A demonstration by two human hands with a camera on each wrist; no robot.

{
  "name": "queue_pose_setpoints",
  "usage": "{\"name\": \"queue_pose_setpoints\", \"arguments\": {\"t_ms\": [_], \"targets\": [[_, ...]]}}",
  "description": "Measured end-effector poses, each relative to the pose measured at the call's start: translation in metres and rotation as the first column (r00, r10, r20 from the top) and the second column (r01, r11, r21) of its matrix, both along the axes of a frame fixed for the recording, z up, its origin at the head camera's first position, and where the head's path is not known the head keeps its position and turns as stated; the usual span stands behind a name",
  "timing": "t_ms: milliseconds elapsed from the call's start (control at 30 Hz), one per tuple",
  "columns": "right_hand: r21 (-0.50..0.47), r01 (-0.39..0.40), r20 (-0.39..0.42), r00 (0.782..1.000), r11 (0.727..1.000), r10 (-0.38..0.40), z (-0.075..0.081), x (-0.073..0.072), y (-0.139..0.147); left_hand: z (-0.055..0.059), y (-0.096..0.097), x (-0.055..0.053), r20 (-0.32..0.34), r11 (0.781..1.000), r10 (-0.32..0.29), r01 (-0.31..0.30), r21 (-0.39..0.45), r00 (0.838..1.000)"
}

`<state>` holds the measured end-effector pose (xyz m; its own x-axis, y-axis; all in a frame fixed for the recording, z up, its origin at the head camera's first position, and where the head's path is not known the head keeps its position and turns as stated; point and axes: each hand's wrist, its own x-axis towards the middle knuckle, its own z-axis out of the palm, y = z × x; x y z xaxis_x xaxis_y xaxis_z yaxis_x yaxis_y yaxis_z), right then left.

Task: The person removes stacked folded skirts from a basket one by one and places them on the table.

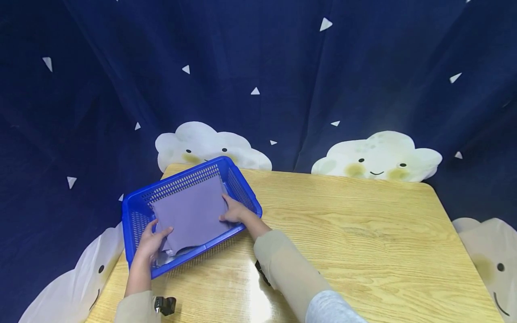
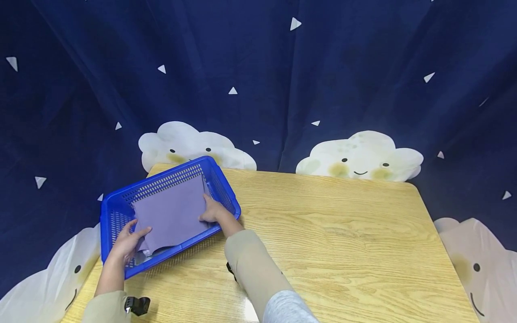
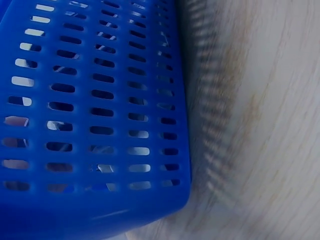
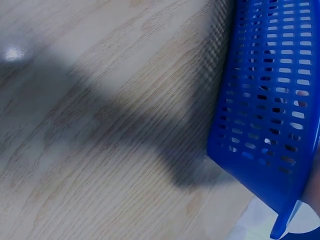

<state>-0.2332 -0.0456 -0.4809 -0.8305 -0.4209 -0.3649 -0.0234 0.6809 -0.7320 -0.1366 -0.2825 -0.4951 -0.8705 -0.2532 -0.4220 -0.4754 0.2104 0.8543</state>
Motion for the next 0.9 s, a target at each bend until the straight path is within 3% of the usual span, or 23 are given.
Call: {"name": "queue_pose_setpoints", "arguments": {"t_ms": [100, 300, 400, 633, 900], "targets": [[-0.034, 0.046, 0.005, 0.999, 0.998, -0.046, 0.0003, 0.0007, -0.0014, 0.0002, -0.0006, -0.0002, 0.009, 0.999, 0.021, -0.021, 0.026, 1.0], [-0.055, 0.1, -0.031, 0.994, 0.993, -0.102, -0.0019, 0.0003, -0.0036, 0.0007, -0.0001, 0.0013, 0.01, 0.999, 0.006, -0.006, 0.048, 1.0], [-0.054, 0.109, -0.054, 0.992, 0.993, -0.112, -0.0026, -0.0002, -0.0036, 0.0002, 0.0001, 0.0008, 0.007, 0.999, 0.013, -0.013, 0.041, 1.0], [-0.093, 0.113, -0.071, 0.99, 0.989, -0.12, -0.0027, -0.0011, -0.0021, 0.0017, 0.0001, 0.0011, -0.025, 0.992, 0.033, -0.03, 0.126, 0.999], [-0.137, 0.118, -0.073, 0.989, 0.984, -0.129, -0.0035, -0.0021, -0.0014, 0.0037, 0.0008, 0.0024, -0.03, 0.992, 0.048, -0.044, 0.119, 0.998]]}}
